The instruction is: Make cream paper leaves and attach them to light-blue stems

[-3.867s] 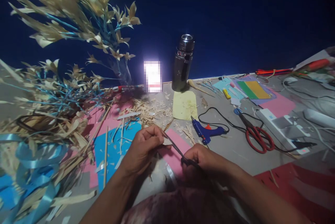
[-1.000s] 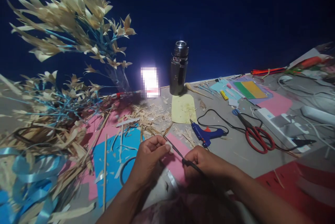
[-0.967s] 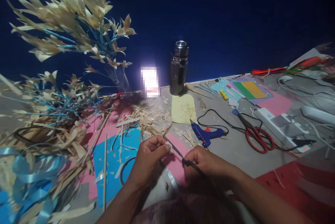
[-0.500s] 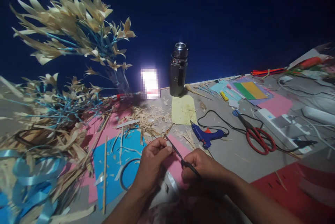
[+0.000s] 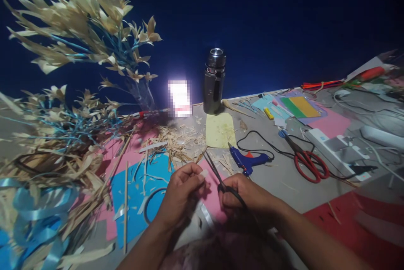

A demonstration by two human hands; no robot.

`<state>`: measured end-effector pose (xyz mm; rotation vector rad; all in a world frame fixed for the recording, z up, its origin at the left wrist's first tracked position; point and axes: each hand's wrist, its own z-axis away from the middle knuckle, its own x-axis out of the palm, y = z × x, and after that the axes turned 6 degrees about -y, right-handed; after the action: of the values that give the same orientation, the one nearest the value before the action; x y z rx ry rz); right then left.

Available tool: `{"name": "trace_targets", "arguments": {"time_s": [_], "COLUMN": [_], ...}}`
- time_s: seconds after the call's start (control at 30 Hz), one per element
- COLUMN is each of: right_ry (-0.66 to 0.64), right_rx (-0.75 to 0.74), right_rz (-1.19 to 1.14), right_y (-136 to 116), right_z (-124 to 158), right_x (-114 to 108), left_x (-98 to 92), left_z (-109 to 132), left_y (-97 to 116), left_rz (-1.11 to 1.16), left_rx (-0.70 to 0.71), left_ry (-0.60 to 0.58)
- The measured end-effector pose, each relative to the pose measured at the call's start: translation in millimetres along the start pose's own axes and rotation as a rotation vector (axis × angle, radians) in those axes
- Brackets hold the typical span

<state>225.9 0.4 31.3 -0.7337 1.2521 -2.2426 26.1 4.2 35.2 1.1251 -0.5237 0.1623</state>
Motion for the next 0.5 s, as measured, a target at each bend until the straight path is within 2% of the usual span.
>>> {"name": "trace_targets", "arguments": {"time_s": [0.17, 0.3, 0.5], "right_ry": [-0.1, -0.172, -0.204], "right_rx": [0.134, 0.115, 0.115], "right_rz": [0.037, 0.091, 0.183], "right_y": [5, 5, 1], "right_z": [4, 6, 6], "right_x": [-5, -11, -16], "left_x": [-2.1, -7.0, -9.4], "left_z": [-1, -2, -1], "left_y": [9, 10, 10], "left_rz": [-0.041, -0.109, -0.147], "left_rx": [-0.028, -0.052, -0.076], "left_ry": [-0.057, -0.111, -0.126]}}
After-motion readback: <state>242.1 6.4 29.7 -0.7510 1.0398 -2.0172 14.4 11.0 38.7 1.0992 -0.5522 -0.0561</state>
